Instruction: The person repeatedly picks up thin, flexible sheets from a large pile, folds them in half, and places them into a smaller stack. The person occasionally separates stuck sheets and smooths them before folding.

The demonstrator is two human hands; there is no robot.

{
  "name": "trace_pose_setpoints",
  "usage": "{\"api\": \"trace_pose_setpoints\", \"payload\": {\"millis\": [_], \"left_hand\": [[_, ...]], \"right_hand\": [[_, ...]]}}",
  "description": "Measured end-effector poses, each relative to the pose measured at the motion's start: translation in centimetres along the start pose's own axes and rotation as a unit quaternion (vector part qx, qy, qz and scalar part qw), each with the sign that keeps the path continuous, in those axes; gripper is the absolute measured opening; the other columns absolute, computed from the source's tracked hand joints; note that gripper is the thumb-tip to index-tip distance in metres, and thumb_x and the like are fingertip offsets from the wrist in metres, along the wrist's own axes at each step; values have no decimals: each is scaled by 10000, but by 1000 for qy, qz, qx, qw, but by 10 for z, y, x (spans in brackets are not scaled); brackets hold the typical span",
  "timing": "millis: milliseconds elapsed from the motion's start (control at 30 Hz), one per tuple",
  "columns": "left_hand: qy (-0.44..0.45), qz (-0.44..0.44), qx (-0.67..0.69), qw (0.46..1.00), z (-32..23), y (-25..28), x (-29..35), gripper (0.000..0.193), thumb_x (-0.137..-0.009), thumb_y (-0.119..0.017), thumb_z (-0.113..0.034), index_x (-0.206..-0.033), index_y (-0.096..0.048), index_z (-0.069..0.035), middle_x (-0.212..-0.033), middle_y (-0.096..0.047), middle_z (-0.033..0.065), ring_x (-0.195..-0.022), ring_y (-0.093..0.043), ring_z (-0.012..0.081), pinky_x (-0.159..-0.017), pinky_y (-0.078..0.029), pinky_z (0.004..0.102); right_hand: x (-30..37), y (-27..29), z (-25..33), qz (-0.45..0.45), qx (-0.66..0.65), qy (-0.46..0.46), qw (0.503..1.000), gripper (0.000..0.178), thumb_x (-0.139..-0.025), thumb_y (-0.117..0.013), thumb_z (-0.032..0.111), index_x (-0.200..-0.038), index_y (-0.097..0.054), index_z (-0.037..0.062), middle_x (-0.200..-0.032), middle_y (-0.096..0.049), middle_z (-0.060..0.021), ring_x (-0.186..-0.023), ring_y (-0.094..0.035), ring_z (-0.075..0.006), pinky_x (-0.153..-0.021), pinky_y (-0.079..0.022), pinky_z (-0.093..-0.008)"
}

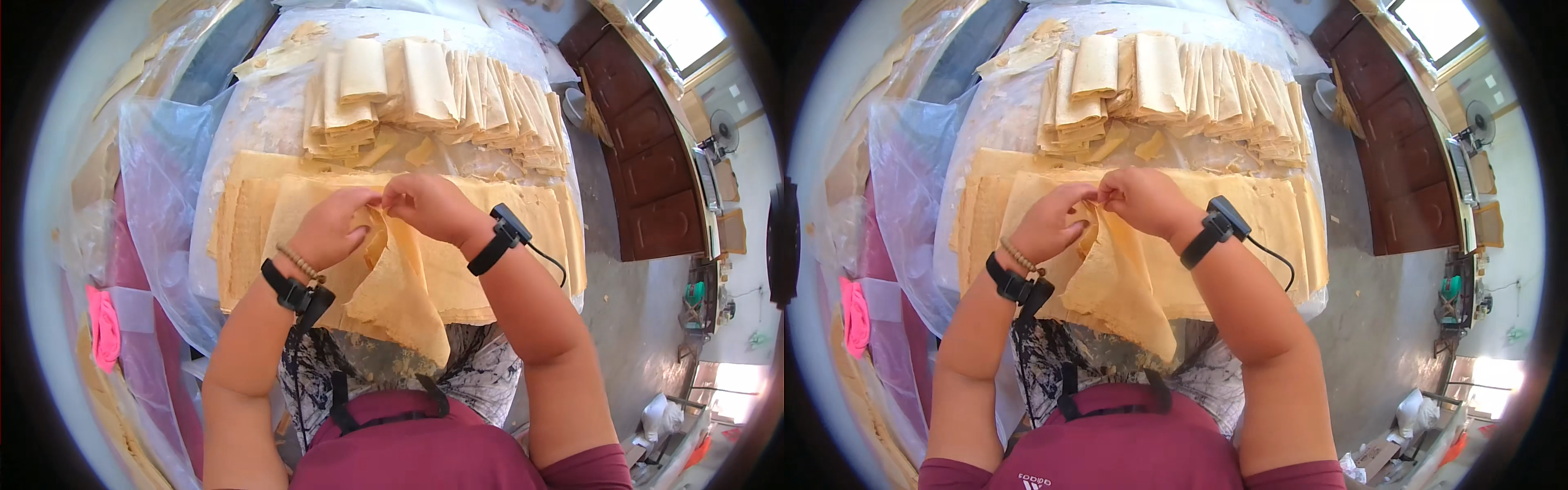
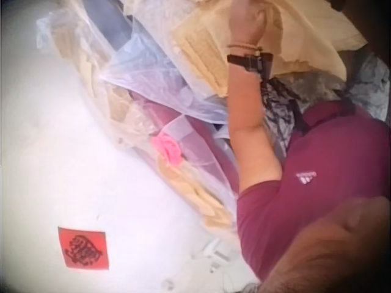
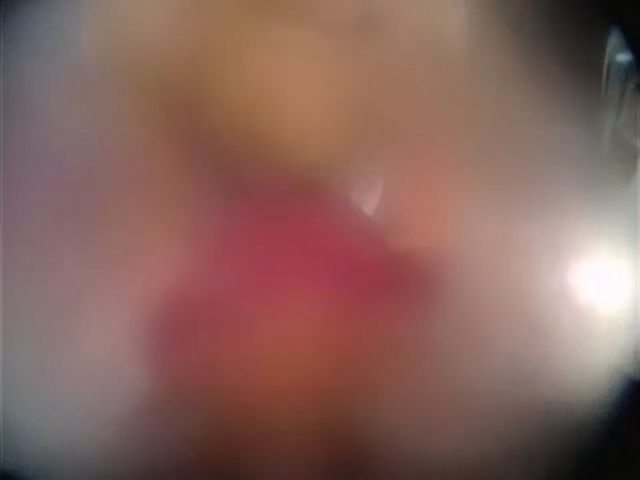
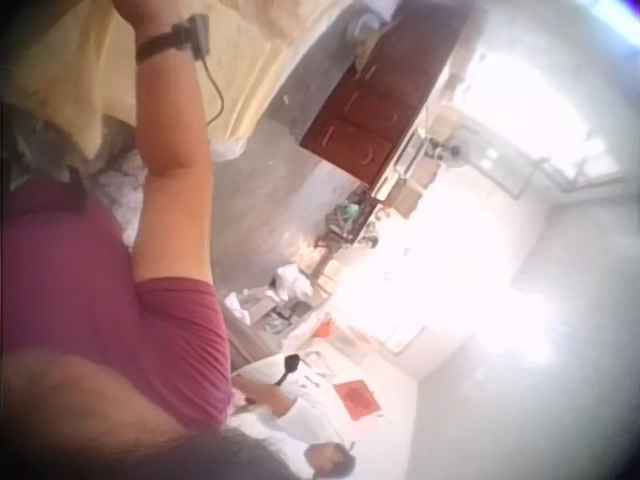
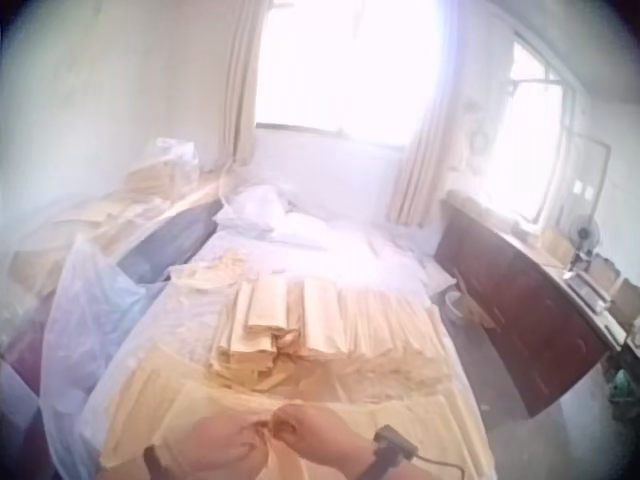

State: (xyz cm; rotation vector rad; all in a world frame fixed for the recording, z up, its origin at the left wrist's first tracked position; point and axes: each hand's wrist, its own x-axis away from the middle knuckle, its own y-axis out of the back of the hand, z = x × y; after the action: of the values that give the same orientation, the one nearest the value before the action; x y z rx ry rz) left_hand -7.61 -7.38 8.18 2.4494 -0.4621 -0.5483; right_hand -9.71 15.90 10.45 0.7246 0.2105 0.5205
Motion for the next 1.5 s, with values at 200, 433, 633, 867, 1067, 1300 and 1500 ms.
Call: {"api": "trace_pose_setpoints", "payload": {"millis": [200,433,633,867,1067,1300,1500], "left_hand": [[-27,126,22,991,22,-3,-11,135,-823,-780,-42,-934,-706,-31,-882,-662,99,-859,-649,274,-748,-533,363],[25,137,51,989,19,18,-4,104,-848,-739,11,-910,-660,-14,-837,-631,76,-781,-625,192,-718,-516,319],[171,171,75,967,29,33,2,133,-856,-697,11,-986,-684,-10,-837,-662,86,-819,-658,178,-731,-536,315],[41,283,38,958,13,-1,-11,233,-809,-642,67,-996,-736,-35,-868,-664,78,-791,-642,179,-730,-524,309],[86,268,32,959,25,24,-15,158,-812,-628,44,-929,-717,-13,-758,-630,110,-696,-603,194,-660,-494,324],[128,252,32,959,41,53,-14,105,-838,-591,26,-897,-677,9,-676,-504,93,-626,-494,128,-589,-433,286],[167,236,75,955,35,56,-6,157,-820,-589,57,-924,-700,19,-689,-570,38,-652,-537,116,-623,-466,275]], "right_hand": [[2,19,-6,107,-37,-85,990,334,-805,-826,261,-1059,-771,51,-902,-740,-132,-864,-706,-254,-800,-547,-366],[10,24,-28,139,-95,-115,979,336,-781,-854,296,-998,-800,45,-919,-755,-122,-833,-683,-235,-782,-532,-349],[28,38,-46,135,122,-114,977,356,-771,-846,256,-1067,-781,68,-983,-744,-123,-933,-695,-263,-819,-536,-374],[18,21,-11,175,-72,6,982,461,-773,-819,221,-1200,-724,75,-992,-752,-132,-947,-707,-258,-833,-539,-388],[42,23,-33,190,-181,-107,959,312,-842,-823,198,-1079,-741,13,-918,-767,-80,-858,-672,-146,-796,-529,-313],[82,49,-66,119,-219,-161,955,280,-884,-815,192,-1083,-734,12,-957,-767,-59,-868,-646,-121,-811,-525,-311],[95,49,-70,99,-127,-131,978,461,-850,-848,207,-1242,-702,15,-1146,-746,-118,-1049,-665,-180,-954,-513,-334]]}}
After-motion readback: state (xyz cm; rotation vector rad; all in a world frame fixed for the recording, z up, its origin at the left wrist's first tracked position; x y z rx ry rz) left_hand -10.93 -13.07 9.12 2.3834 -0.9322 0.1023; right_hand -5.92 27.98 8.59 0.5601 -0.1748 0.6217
